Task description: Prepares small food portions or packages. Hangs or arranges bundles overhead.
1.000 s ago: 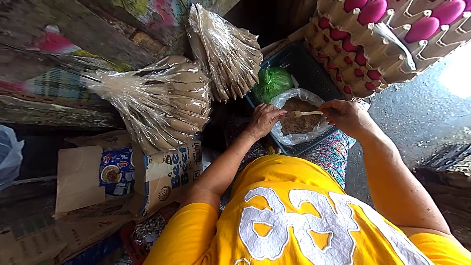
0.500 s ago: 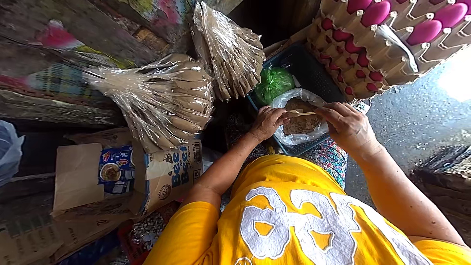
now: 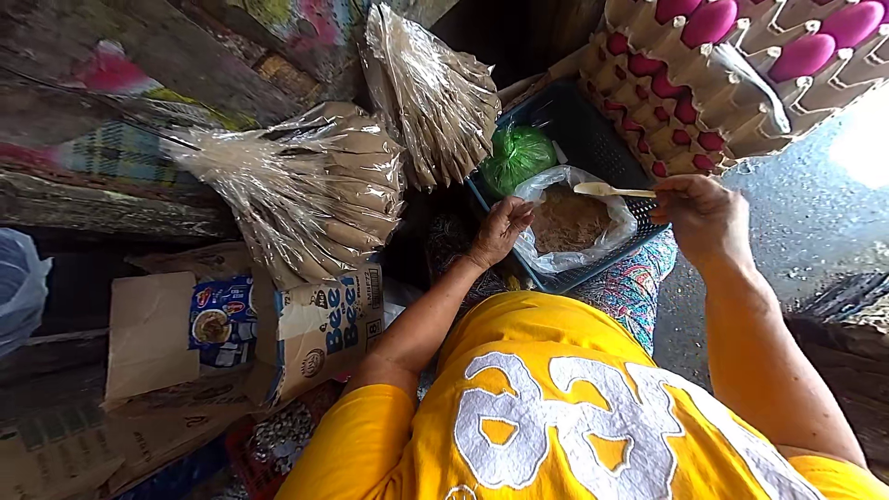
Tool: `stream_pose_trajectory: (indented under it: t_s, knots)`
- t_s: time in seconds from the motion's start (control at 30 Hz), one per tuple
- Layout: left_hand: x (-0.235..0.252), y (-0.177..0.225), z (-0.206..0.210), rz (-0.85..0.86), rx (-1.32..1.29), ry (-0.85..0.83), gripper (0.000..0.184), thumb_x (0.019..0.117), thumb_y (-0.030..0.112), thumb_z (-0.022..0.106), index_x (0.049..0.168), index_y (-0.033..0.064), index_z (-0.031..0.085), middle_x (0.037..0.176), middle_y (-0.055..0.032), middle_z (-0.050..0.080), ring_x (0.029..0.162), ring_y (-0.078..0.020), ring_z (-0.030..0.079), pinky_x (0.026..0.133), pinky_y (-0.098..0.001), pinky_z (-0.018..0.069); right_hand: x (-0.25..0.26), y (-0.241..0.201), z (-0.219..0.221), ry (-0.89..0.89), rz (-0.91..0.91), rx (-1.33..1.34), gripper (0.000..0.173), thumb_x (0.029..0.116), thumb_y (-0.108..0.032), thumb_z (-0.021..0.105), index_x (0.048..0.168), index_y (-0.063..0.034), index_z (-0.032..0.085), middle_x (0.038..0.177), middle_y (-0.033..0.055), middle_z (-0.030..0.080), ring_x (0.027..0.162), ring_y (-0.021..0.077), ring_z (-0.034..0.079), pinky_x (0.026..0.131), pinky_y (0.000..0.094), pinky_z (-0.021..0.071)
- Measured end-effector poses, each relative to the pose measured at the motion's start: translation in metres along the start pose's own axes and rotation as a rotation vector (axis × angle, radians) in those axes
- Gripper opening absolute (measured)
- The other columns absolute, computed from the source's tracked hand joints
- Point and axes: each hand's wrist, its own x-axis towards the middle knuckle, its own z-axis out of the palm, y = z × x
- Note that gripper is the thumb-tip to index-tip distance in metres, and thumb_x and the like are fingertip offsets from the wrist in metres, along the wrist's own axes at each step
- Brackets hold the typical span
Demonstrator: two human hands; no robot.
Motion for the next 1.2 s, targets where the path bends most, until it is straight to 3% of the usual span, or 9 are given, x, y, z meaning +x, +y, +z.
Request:
stream_pose_trajectory:
  t_s: [0.13,0.2,0.33,0.47,0.6,0.73,0.83,0.97,1.2]
  knots:
    - [0.003,0.015,-0.006,-0.008,-0.071,0.208,0.022,0.1022,0.008,0.054,0.115,-0.0103,0.054,0.093,-0.0099,0.059,0.079,-0.0073,0.059,0.073,-0.0241,0.052,0.016,0.025,0.025,-0.099,0.207,-0.133,0.025,0.105,-0.008,0.052,0.121,0.0047,0.066,0.113,0.0273,0.069,0.095,0.0401,0.071,0.09,0.0612,0.0549]
    - [0.006,0.014,-0.011,0.022,-0.071,0.26,0.019,0.1031,0.009,0.053,0.113,-0.0072,0.052,0.09,-0.0058,0.055,0.076,-0.0044,0.055,0.071,-0.0212,0.0496,0.023,0.036,0.04,-0.106,0.223,-0.17,0.026,0.1046,-0.008,0.051,0.122,0.0039,0.066,0.112,0.0275,0.069,0.098,0.0424,0.071,0.092,0.0632,0.0534]
    - [0.009,0.008,-0.023,0.046,0.122,0.173,0.024,0.1017,0.011,0.06,0.112,-0.0102,0.057,0.094,-0.0157,0.065,0.083,-0.0131,0.064,0.08,-0.0282,0.0549,0.033,0.044,0.063,-0.067,0.193,-0.181,0.026,0.1029,-0.007,0.054,0.123,0.0056,0.067,0.116,0.0288,0.068,0.104,0.0444,0.069,0.095,0.0636,0.0513]
    - [0.009,0.005,-0.028,-0.059,0.302,-0.056,0.027,0.1004,0.017,0.064,0.111,-0.0076,0.063,0.09,-0.0177,0.069,0.082,-0.0237,0.069,0.08,-0.0396,0.0564,0.038,0.042,0.082,-0.123,0.195,-0.16,0.026,0.1037,-0.01,0.055,0.121,0.0047,0.068,0.115,0.028,0.069,0.107,0.0448,0.068,0.097,0.0644,0.0501]
    - [0.011,0.003,-0.022,-0.071,0.369,-0.151,0.029,0.0995,0.023,0.066,0.107,-0.0054,0.065,0.085,-0.0165,0.068,0.08,-0.0261,0.067,0.079,-0.0427,0.0544,0.035,0.044,0.085,-0.165,0.291,-0.049,0.027,0.105,-0.01,0.053,0.124,0.0026,0.066,0.116,0.0252,0.07,0.103,0.0383,0.071,0.095,0.0586,0.0544]
    - [0.017,0.008,-0.018,-0.066,0.453,-0.199,0.033,0.0987,0.029,0.068,0.107,-0.0038,0.065,0.086,-0.0158,0.069,0.082,-0.0272,0.068,0.092,-0.0474,0.0494,0.03,0.046,0.067,-0.132,0.386,0.083,0.027,0.1055,-0.011,0.054,0.125,0.0032,0.064,0.116,0.0226,0.069,0.093,0.0291,0.073,0.089,0.0488,0.0598]
    - [0.021,0.006,-0.015,-0.048,0.497,-0.236,0.035,0.0988,0.031,0.067,0.105,-0.0029,0.065,0.085,-0.0148,0.068,0.08,-0.0263,0.067,0.092,-0.047,0.0474,0.022,0.042,0.046,-0.116,0.407,0.172,0.023,0.105,-0.009,0.055,0.122,0.0038,0.064,0.109,0.0185,0.069,0.083,0.019,0.071,0.082,0.0394,0.0612]
    - [0.026,0.004,-0.012,-0.036,0.487,-0.28,0.035,0.0991,0.032,0.067,0.102,-0.0028,0.064,0.081,-0.0149,0.066,0.077,-0.0267,0.066,0.089,-0.0472,0.0474,0.008,0.032,0.016,-0.087,0.351,0.326,0.016,0.1013,-0.004,0.058,0.114,0.002,0.066,0.094,0.0071,0.069,0.073,0.0074,0.069,0.072,0.0284,0.0621]
    - [0.029,0.005,-0.009,-0.06,0.446,-0.343,0.036,0.0995,0.031,0.066,0.107,-0.0041,0.066,0.083,-0.0164,0.069,0.08,-0.0295,0.068,0.091,-0.0502,0.0493,-0.005,0.016,-0.01,-0.117,0.191,0.417,0.012,0.1,-0.003,0.059,0.109,-0.0039,0.067,0.088,-0.0034,0.07,0.071,0.0031,0.069,0.07,0.024,0.0625]
